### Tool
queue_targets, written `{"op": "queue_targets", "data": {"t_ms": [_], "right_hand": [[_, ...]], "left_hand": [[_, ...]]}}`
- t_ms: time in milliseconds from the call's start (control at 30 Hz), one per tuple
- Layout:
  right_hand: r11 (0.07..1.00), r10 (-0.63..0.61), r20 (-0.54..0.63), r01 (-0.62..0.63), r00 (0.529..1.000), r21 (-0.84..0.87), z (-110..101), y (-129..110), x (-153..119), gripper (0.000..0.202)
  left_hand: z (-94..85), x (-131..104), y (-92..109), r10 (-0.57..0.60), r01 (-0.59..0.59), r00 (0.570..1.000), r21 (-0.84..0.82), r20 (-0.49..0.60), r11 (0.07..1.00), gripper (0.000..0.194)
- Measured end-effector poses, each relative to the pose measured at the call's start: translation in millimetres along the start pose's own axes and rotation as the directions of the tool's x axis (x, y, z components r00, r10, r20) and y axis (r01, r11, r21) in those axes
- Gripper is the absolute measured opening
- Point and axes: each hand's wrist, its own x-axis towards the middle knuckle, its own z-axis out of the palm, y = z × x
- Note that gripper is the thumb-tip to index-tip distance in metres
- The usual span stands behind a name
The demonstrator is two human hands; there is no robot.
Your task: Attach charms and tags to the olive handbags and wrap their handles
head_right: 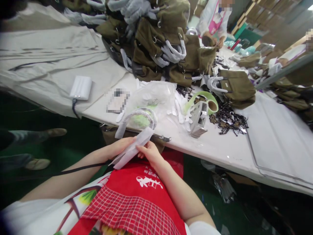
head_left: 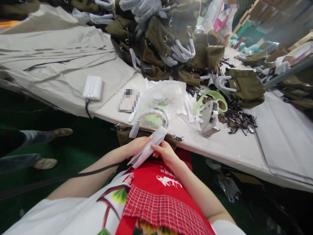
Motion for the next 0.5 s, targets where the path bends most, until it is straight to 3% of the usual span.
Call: {"op": "queue_targets", "data": {"t_ms": [67,133,233,367,500], "right_hand": [[0.999,-0.054,-0.051,0.054,0.997,0.002,8.1,-1.2,6.1,0.044],[0.995,-0.102,-0.084,0.103,0.991,0.017,15.6,-6.3,9.5,0.042],[0.996,-0.081,-0.044,0.083,0.996,0.037,26.9,-14.9,10.4,0.039],[0.986,0.070,0.097,-0.084,0.993,0.142,45.8,-16.8,10.7,0.039],[0.941,0.181,0.060,-0.190,0.982,0.280,63.2,-10.4,15.8,0.031]], "left_hand": [[-15.3,-15.6,5.2,0.099,-0.090,0.994,0.155,-0.052,0.984,0.069],[-29.7,-38.3,11.3,0.156,-0.148,0.988,0.269,-0.010,0.952,0.071],[-40.6,-73.4,17.6,0.191,-0.175,0.982,0.369,-0.008,0.913,0.079],[-36.3,-94.3,18.7,0.144,-0.070,0.959,0.287,-0.244,0.955,0.069],[-26.4,-88.6,18.0,0.128,-0.040,0.912,0.226,-0.389,0.973,0.062]]}}
